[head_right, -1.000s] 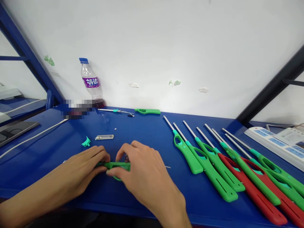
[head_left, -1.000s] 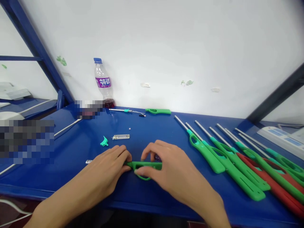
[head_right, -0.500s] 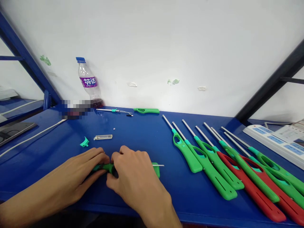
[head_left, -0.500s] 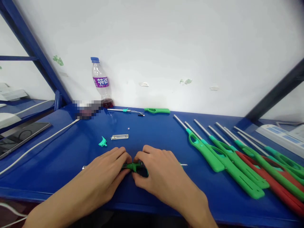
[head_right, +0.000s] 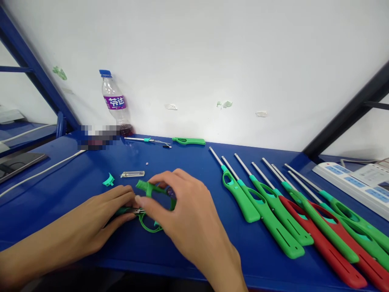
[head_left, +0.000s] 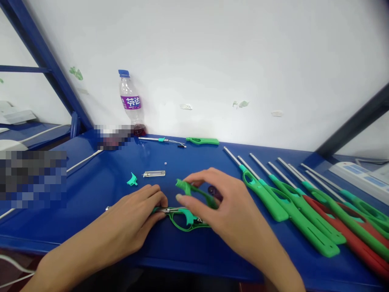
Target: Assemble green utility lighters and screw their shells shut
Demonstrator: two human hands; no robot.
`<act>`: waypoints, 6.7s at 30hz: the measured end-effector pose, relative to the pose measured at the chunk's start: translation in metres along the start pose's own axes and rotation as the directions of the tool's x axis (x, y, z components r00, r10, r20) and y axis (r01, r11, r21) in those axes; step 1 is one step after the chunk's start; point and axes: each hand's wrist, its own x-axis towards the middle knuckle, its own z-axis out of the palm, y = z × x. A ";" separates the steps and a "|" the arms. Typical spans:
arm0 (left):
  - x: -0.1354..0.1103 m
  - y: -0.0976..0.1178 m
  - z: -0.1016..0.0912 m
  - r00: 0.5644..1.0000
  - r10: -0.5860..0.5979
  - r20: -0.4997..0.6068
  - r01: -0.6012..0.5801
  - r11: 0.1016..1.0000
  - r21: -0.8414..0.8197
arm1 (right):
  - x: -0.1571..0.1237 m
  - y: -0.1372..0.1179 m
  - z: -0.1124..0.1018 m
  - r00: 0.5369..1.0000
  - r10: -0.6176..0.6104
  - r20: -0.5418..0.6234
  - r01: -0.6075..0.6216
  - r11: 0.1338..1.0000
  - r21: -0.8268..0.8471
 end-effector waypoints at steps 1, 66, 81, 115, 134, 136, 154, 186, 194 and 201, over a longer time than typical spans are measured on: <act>0.000 0.000 0.000 1.000 -0.009 0.012 0.010 1.000 -0.007 | 0.000 0.002 -0.004 0.998 0.001 -0.059 0.000 1.000 0.021; 0.012 0.034 0.026 0.847 0.359 -0.393 -0.365 0.929 0.063 | -0.011 0.010 -0.023 0.953 0.093 0.288 0.026 0.923 -0.383; 0.011 0.033 0.029 0.869 0.313 -0.382 -0.333 0.943 0.016 | -0.009 0.013 -0.024 0.955 0.057 0.293 0.057 0.929 -0.366; 0.015 0.043 0.022 0.817 0.247 -0.522 -0.295 0.955 -0.011 | -0.010 0.018 -0.027 0.960 -0.072 0.271 0.165 0.926 -0.340; 0.018 0.040 0.019 0.753 0.335 -0.566 -0.430 0.902 -0.038 | -0.005 0.010 -0.020 0.925 -0.045 0.377 0.163 0.944 -0.287; 0.019 0.040 0.020 0.744 0.339 -0.576 -0.436 0.899 -0.034 | -0.005 0.011 -0.020 0.924 -0.057 0.379 0.172 0.945 -0.277; 0.018 0.041 0.016 0.789 0.256 -0.558 -0.395 0.908 -0.142 | -0.007 0.016 -0.029 0.907 -0.141 0.398 0.243 0.945 -0.219; 0.015 0.043 0.019 0.809 0.196 -0.554 -0.321 0.937 -0.137 | -0.008 0.017 -0.029 0.927 -0.098 0.363 0.163 0.974 -0.154; 0.015 0.042 0.018 0.823 0.208 -0.528 -0.345 0.922 -0.176 | -0.008 0.018 -0.030 0.924 -0.113 0.364 0.172 0.976 -0.136; 0.016 0.044 0.017 0.802 0.244 -0.545 -0.375 0.916 -0.141 | -0.007 0.017 -0.031 0.911 -0.139 0.388 0.221 0.959 -0.175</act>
